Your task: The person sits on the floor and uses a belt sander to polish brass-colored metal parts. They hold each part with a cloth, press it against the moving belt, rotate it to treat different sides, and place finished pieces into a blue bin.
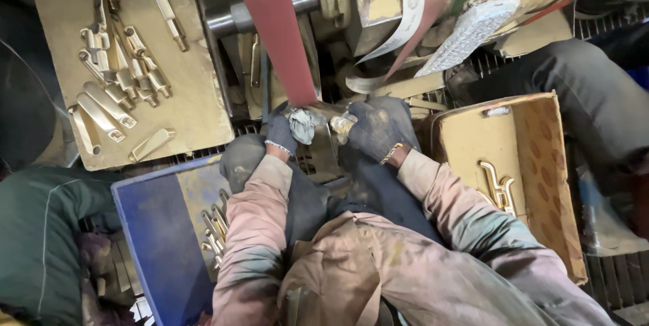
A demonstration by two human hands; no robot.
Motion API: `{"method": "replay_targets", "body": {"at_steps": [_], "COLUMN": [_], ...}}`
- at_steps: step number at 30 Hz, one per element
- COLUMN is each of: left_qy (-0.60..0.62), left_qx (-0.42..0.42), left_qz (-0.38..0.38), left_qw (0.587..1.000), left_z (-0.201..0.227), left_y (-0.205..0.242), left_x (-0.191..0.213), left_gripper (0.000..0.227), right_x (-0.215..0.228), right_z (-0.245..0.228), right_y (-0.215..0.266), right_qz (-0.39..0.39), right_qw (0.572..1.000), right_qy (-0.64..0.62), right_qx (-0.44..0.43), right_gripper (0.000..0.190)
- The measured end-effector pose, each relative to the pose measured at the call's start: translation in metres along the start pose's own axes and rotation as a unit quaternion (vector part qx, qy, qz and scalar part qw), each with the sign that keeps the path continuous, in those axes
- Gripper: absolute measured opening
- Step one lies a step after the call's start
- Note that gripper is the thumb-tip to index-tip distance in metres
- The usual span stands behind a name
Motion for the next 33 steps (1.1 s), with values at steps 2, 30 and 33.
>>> {"method": "replay_targets", "body": {"at_steps": [2, 30, 33], "left_qy": [0.074, -0.039, -0.062], "left_qx": [0.016, 0.002, 0.019], "left_qz": [0.036, 0.060, 0.017], "left_qw": [0.996, 0.997, 0.998], "left_z": [-0.001, 0.063, 0.077], "left_y": [-0.001, 0.055, 0.085], "left_x": [0.003, -0.111, -0.179], "left_gripper": [0.037, 0.015, 0.029], "right_x": [-0.006, 0.014, 0.026], "right_z": [0.007, -0.014, -0.018], "right_y": [-0.005, 0.012, 0.054], "right_qz": [-0.039, -0.118, -0.040], "right_qw": [0.991, 0.990, 0.998], "right_qy": [-0.087, -0.048, -0.050], "right_qx": [-0.098, -0.067, 0.003], "right_gripper": [0.034, 0.028, 0.039]}}
Point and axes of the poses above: each hand's wrist, its own y-axis away from the middle knuckle, its own x-axis out of the back of the hand, z = x × y, the point moved 3 cm from there along -y, towards the middle knuckle, and after that the axes turned 13 degrees about -z, right-handed, at the moved point
